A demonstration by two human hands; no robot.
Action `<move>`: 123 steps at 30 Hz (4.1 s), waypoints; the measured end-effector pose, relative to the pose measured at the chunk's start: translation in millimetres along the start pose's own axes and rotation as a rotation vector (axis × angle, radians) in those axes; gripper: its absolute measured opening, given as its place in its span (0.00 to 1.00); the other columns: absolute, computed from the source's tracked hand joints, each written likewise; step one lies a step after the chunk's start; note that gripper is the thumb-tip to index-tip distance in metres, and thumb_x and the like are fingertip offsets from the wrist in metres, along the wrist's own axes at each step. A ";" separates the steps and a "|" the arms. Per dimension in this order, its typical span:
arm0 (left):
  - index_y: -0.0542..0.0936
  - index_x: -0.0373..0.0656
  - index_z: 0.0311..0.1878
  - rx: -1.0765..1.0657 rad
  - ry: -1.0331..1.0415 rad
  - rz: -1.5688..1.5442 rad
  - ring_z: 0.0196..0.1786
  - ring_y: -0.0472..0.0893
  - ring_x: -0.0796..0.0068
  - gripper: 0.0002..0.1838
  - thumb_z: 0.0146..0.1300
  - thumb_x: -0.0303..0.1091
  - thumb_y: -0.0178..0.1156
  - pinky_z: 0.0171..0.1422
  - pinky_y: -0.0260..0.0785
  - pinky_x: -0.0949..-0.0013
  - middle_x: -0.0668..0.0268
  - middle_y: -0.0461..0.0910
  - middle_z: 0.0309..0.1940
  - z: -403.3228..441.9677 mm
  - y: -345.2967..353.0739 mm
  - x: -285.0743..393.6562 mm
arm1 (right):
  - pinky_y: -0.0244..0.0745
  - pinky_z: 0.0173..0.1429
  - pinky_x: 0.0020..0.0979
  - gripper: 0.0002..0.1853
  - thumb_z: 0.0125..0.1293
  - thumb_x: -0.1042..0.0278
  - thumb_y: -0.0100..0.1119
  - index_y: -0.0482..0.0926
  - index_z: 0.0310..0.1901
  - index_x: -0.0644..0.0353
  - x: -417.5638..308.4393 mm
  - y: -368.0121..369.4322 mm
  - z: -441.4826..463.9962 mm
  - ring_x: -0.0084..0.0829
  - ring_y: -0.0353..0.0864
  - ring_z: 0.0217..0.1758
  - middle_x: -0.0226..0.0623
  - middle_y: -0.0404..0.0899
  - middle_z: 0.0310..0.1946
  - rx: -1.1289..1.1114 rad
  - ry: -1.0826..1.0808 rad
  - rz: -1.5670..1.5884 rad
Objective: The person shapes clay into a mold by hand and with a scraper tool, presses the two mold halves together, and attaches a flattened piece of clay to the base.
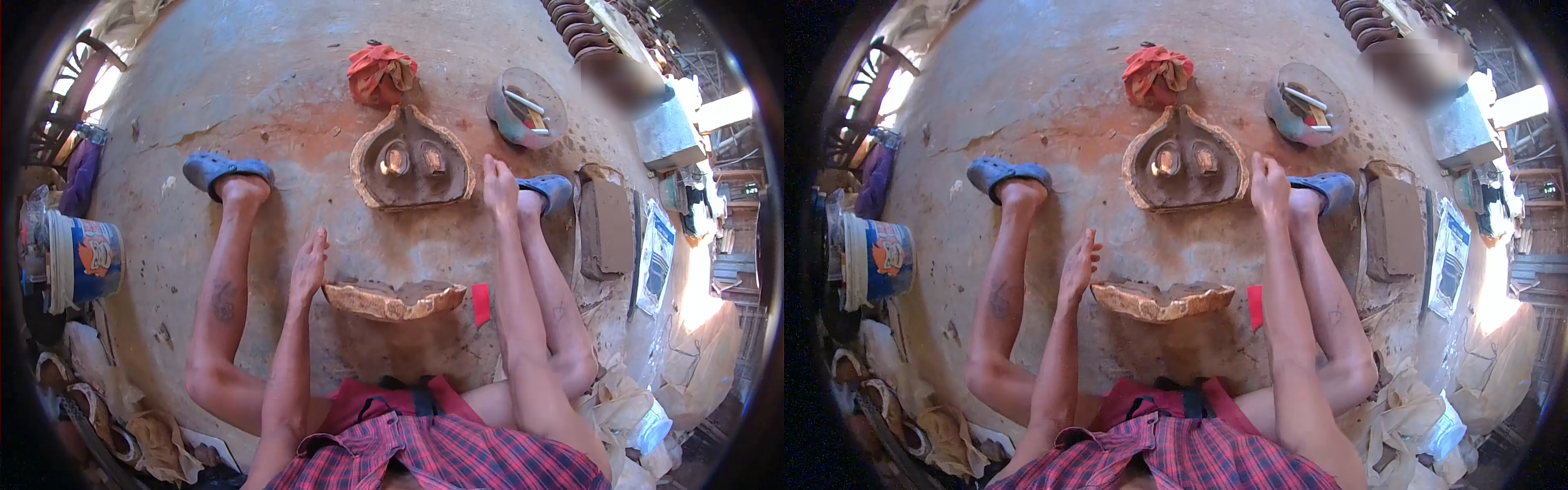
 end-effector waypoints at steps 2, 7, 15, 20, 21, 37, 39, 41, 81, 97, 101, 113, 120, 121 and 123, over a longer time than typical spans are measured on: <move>0.70 0.41 0.80 0.008 0.072 -0.003 0.58 0.84 0.57 0.49 0.75 0.76 0.45 0.63 0.74 0.58 0.50 0.81 0.66 26.2 5.5 17.5 | 0.76 0.65 0.51 0.38 0.81 0.33 0.45 0.86 0.54 0.67 17.0 30.0 38.6 0.61 0.85 0.59 0.63 0.87 0.49 -0.047 0.019 -0.034; 0.70 0.47 0.79 -0.118 0.072 -0.263 0.61 0.80 0.64 0.43 0.76 0.73 0.49 0.65 0.72 0.56 0.59 0.81 0.64 115.6 45.3 82.3 | 0.69 0.72 0.50 0.46 0.81 0.28 0.36 0.83 0.60 0.71 52.0 104.8 75.4 0.61 0.80 0.68 0.68 0.83 0.57 -0.254 0.049 -0.061; 0.70 0.43 0.72 -0.230 0.165 -0.581 0.66 0.75 0.71 0.28 0.85 0.56 0.48 0.70 0.70 0.59 0.63 0.77 0.64 152.0 78.3 109.5 | 0.73 0.60 0.53 0.42 0.81 0.27 0.34 0.80 0.44 0.67 33.7 72.4 16.9 0.63 0.82 0.55 0.64 0.85 0.45 0.054 0.095 0.082; 0.70 0.44 0.69 -0.356 0.348 -0.613 0.66 0.75 0.71 0.25 0.86 0.55 0.45 0.75 0.65 0.61 0.64 0.78 0.62 101.6 56.9 93.9 | 0.73 0.66 0.36 0.32 0.87 0.37 0.37 0.76 0.55 0.64 42.9 53.7 -57.1 0.31 0.78 0.58 0.38 0.80 0.52 0.102 -0.003 0.657; 0.69 0.43 0.72 -0.438 0.351 -0.652 0.69 0.74 0.71 0.29 0.86 0.58 0.43 0.77 0.63 0.61 0.64 0.77 0.66 93.7 54.0 91.9 | 0.73 0.66 0.36 0.32 0.87 0.37 0.37 0.76 0.55 0.64 32.7 43.9 -71.6 0.31 0.78 0.58 0.38 0.80 0.52 0.095 0.016 0.647; 0.64 0.39 0.83 -0.754 0.447 -0.317 0.80 0.68 0.65 0.58 0.66 0.79 0.58 0.85 0.54 0.57 0.56 0.70 0.78 37.2 36.9 35.8 | 0.56 0.84 0.48 0.58 0.68 0.12 0.43 0.57 0.84 0.55 57.6 12.4 -177.4 0.39 0.62 0.83 0.40 0.64 0.80 -0.606 0.265 0.926; 0.66 0.38 0.82 -0.744 0.432 -0.315 0.79 0.68 0.65 0.58 0.65 0.79 0.60 0.85 0.54 0.57 0.57 0.71 0.78 30.6 29.4 30.1 | 0.57 0.84 0.48 0.58 0.68 0.12 0.43 0.58 0.84 0.56 51.1 8.7 -182.5 0.39 0.62 0.83 0.41 0.64 0.80 -0.631 0.262 0.920; 0.66 0.38 0.82 -0.739 0.409 -0.314 0.80 0.68 0.65 0.57 0.65 0.78 0.60 0.85 0.54 0.57 0.57 0.71 0.77 23.7 21.8 23.4 | 0.58 0.84 0.40 0.56 0.71 0.15 0.43 0.63 0.81 0.62 40.0 3.3 -187.2 0.39 0.66 0.80 0.44 0.69 0.77 -0.661 0.230 0.801; 0.83 0.31 0.60 -0.266 0.551 -0.821 0.67 0.82 0.51 0.57 0.70 0.85 0.35 0.77 0.70 0.50 0.42 0.81 0.66 -24.4 27.3 -21.5 | 0.70 0.76 0.41 0.52 0.80 0.22 0.32 0.78 0.66 0.75 58.5 24.3 -237.5 0.42 0.79 0.70 0.52 0.82 0.65 -0.197 0.173 1.055; 0.82 0.36 0.62 0.087 1.306 0.414 0.64 0.84 0.46 0.58 0.41 0.81 0.75 0.72 0.73 0.44 0.49 0.85 0.60 -98.1 31.5 78.7 | 0.78 0.67 0.51 0.66 0.41 0.10 0.68 0.76 0.67 0.68 -59.7 -27.1 -222.4 0.54 0.85 0.62 0.53 0.83 0.61 -0.160 -0.716 0.153; 0.84 0.35 0.58 0.116 1.376 0.368 0.58 0.87 0.45 0.54 0.43 0.78 0.76 0.67 0.79 0.46 0.47 0.87 0.54 -99.9 30.9 71.7 | 0.81 0.64 0.49 0.61 0.46 0.12 0.69 0.79 0.62 0.69 -57.2 -23.5 -227.2 0.54 0.87 0.58 0.53 0.86 0.56 -0.076 -0.746 0.161; 0.85 0.37 0.58 0.199 1.408 0.328 0.57 0.87 0.46 0.53 0.41 0.75 0.79 0.64 0.80 0.50 0.50 0.88 0.54 -105.4 30.5 70.1 | 0.82 0.60 0.49 0.53 0.53 0.17 0.69 0.80 0.61 0.65 -59.1 -24.0 -234.1 0.53 0.86 0.54 0.52 0.86 0.52 0.016 -0.706 0.202; 0.74 0.38 0.72 0.103 1.339 0.237 0.66 0.82 0.46 0.65 0.33 0.70 0.85 0.71 0.74 0.49 0.48 0.81 0.65 -79.3 22.0 34.7 | 0.75 0.68 0.44 0.59 0.57 0.16 0.66 0.74 0.69 0.70 -3.3 -17.2 -243.2 0.46 0.82 0.62 0.50 0.82 0.58 -0.130 -0.335 0.470; 0.74 0.38 0.72 0.133 1.337 0.239 0.66 0.82 0.46 0.65 0.33 0.70 0.85 0.71 0.74 0.49 0.48 0.81 0.65 -74.1 21.4 28.4 | 0.75 0.68 0.44 0.59 0.57 0.16 0.66 0.74 0.69 0.70 8.0 -8.4 -242.1 0.46 0.82 0.62 0.50 0.82 0.58 -0.146 -0.357 0.477; 0.75 0.37 0.72 0.098 1.205 0.050 0.65 0.83 0.47 0.67 0.29 0.69 0.87 0.70 0.74 0.50 0.48 0.81 0.64 -64.5 20.6 9.6 | 0.74 0.68 0.40 0.58 0.60 0.15 0.63 0.74 0.67 0.72 34.6 10.3 -243.0 0.39 0.81 0.63 0.46 0.82 0.57 -0.105 -0.299 0.751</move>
Point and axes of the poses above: each hand's wrist, its own z-axis towards the middle knuckle, its own y-axis out of the palm, x = y × z, the point moved 4 cm from there along z, towards the middle knuckle
